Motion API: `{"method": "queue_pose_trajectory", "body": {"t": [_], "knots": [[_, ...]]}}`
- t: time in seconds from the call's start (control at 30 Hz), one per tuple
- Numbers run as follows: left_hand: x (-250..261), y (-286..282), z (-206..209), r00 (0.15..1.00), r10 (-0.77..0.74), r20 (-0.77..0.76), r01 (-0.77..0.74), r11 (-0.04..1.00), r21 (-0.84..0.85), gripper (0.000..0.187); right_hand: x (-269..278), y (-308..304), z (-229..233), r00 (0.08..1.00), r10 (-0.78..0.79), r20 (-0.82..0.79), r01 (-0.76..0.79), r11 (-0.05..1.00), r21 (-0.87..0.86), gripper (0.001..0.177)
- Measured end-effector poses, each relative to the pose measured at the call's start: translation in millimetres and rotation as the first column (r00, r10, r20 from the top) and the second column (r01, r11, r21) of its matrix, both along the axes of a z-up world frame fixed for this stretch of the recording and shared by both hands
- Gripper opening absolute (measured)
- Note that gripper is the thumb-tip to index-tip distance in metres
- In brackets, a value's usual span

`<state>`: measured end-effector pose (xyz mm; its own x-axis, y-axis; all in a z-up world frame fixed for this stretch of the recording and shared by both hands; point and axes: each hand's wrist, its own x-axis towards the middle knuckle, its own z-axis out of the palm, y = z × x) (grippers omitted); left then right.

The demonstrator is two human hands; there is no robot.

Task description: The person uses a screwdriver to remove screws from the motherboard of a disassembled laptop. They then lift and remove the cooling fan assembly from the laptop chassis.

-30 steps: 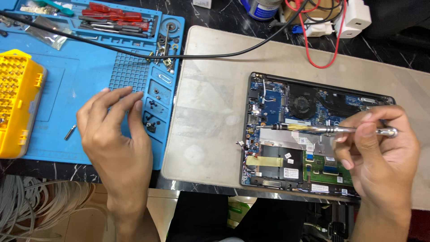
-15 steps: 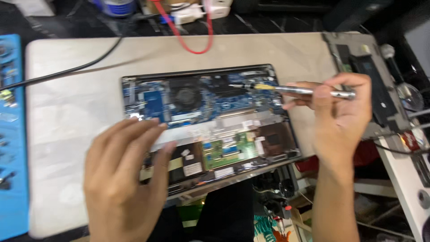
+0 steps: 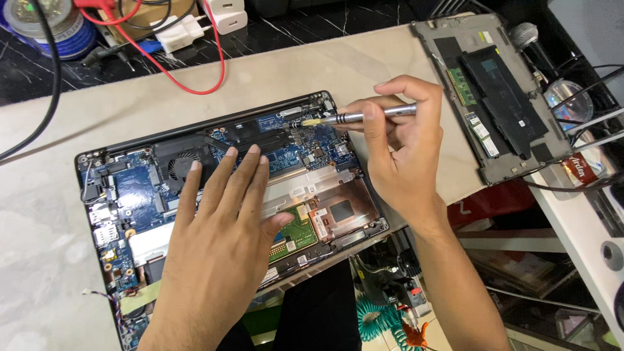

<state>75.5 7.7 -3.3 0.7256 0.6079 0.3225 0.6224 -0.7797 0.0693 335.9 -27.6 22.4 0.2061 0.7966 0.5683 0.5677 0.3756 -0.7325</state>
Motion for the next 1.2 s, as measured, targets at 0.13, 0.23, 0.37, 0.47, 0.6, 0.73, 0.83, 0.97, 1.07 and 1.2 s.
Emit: {"method": "queue_pose_trajectory", "body": {"t": [0.13, 0.23, 0.37, 0.47, 0.6, 0.73, 0.83, 0.97, 1.07, 1.2], "knots": [[2, 2, 0, 1.0, 0.019, 0.017, -0.018, 0.999, -0.03, 0.072, 3, 2, 1, 0.999, -0.002, 0.039, 0.002, 1.0, 0.007, 0.02], [1, 2, 0, 0.999, 0.014, 0.03, -0.013, 0.999, -0.031, 0.072, 1, 2, 5, 1.0, -0.002, 0.03, 0.002, 1.0, 0.001, 0.021], [1, 3, 0, 0.999, 0.006, 0.043, -0.005, 1.0, -0.027, 0.072, 0, 3, 11, 0.998, -0.023, 0.065, 0.023, 1.0, 0.01, 0.021], [1, 4, 0, 0.998, 0.002, 0.057, -0.001, 1.0, -0.017, 0.072, 0, 4, 9, 0.998, -0.017, 0.054, 0.017, 1.0, -0.009, 0.022], [0, 4, -3, 0.999, 0.011, 0.051, -0.009, 1.0, -0.029, 0.073, 4, 4, 10, 0.996, -0.002, 0.085, 0.004, 1.0, -0.02, 0.021], [0, 4, -2, 0.999, 0.005, 0.054, -0.004, 1.0, -0.012, 0.071, 4, 4, 17, 0.988, -0.045, 0.147, 0.056, 0.996, -0.071, 0.023], [0, 4, -3, 0.999, 0.002, 0.055, -0.002, 1.0, -0.017, 0.072, 4, 4, 21, 0.982, -0.044, 0.186, 0.061, 0.994, -0.087, 0.023], [-1, 4, -2, 0.998, -0.005, 0.058, 0.005, 1.0, -0.004, 0.072, 2, 4, 24, 0.982, -0.018, 0.19, 0.035, 0.996, -0.083, 0.023], [-1, 4, -2, 0.999, -0.003, 0.038, 0.003, 1.0, -0.012, 0.072, 1, 5, 26, 0.979, -0.021, 0.202, 0.039, 0.995, -0.089, 0.024], [-1, 4, -1, 0.999, -0.003, 0.047, 0.003, 1.0, 0.0, 0.073, 16, 19, 43, 0.909, 0.072, 0.411, -0.051, 0.997, -0.061, 0.02]]}}
